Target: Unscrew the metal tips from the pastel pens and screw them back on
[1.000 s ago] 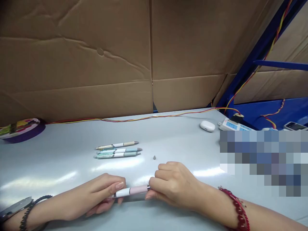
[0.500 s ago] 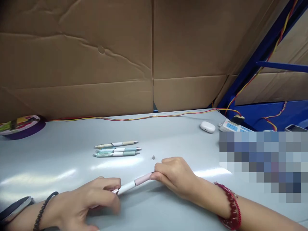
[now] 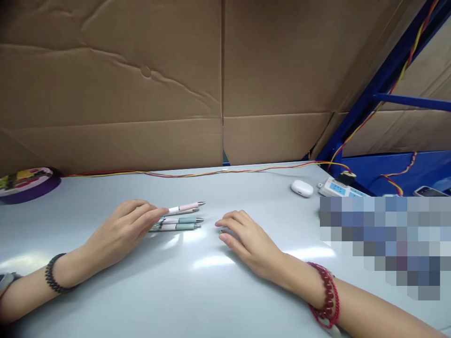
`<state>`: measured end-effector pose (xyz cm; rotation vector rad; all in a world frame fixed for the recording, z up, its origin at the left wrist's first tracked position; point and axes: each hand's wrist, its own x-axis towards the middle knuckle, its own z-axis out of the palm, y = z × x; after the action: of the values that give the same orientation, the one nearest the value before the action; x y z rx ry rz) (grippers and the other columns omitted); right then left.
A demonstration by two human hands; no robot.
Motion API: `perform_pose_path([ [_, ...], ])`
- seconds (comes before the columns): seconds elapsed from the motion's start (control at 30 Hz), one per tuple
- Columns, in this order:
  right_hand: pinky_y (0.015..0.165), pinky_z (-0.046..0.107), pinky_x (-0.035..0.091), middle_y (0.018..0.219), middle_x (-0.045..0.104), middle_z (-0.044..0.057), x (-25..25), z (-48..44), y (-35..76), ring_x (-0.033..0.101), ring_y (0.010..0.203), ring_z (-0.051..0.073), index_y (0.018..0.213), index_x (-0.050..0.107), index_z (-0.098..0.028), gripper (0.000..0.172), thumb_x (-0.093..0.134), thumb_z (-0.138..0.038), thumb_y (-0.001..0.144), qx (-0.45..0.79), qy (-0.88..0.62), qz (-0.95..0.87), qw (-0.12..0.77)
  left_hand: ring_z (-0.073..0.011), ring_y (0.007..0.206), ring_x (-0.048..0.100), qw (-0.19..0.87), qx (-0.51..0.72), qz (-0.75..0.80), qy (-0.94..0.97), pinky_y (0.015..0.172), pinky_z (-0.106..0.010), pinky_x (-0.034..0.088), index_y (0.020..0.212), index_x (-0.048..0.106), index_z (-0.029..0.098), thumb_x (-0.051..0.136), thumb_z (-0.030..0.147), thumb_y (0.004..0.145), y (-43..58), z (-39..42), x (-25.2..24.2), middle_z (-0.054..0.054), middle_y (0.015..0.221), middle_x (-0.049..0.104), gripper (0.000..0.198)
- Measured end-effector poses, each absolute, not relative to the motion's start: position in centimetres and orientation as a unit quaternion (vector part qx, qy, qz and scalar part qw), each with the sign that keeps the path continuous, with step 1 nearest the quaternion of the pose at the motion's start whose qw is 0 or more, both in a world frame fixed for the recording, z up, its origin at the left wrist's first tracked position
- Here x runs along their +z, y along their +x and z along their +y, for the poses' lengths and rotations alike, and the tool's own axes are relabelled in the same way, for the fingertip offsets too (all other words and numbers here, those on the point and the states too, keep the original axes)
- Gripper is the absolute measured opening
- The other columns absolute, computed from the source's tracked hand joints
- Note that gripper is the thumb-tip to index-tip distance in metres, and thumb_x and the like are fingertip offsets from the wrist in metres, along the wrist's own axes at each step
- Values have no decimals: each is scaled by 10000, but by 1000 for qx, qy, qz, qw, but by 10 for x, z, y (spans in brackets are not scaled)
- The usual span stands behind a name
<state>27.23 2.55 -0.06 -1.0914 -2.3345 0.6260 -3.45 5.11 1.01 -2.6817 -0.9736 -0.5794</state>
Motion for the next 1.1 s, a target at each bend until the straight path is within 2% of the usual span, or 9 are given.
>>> perform_pose_path([
  [0.2,874,306,468,1043,575,55,-2,26,270,528,988,176,1032,596,-220,158,480,-205,927,219,-394,-864,224,-253,927,511,108,-162,-350,-916,783,-385,419,1103,519,184,309,79,916,-34,57,8,-92,996,576,300],
  [0.47,862,317,467,1034,575,63,-1,25,270,525,980,183,1015,598,-213,164,469,-167,923,224,-387,-865,227,-284,1011,490,111,-184,-347,-913,813,-425,415,1004,546,166,331,121,915,-33,54,9,-139,1148,503,237],
  [0.57,856,320,471,1037,574,65,-1,25,271,526,980,184,1014,599,-214,175,464,-153,920,225,-388,-864,228,-276,982,514,107,-185,-331,-919,806,-411,416,948,560,166,377,190,932,-32,53,10,-126,1101,545,185],
  [0.67,853,313,473,1029,573,61,-1,26,271,531,975,179,1000,601,-214,185,459,-133,911,220,-388,-865,231,-268,958,532,80,-169,-316,-930,792,-397,427,980,564,180,433,261,943,-30,52,10,-87,1009,605,159],
  [0.87,848,311,471,1022,573,60,-1,25,270,531,962,176,995,597,-211,198,449,-114,907,213,-385,-869,228,-215,936,559,58,-202,-286,-935,796,-348,472,1054,549,159,318,96,951,-30,52,8,-86,977,639,260],
  [1.1,848,307,467,1023,571,58,0,24,270,533,952,171,988,592,-209,201,447,-101,899,214,-383,-871,222,-177,816,588,77,-233,-219,-944,823,-351,473,907,544,174,309,47,928,-34,54,9,-58,836,645,268],
])
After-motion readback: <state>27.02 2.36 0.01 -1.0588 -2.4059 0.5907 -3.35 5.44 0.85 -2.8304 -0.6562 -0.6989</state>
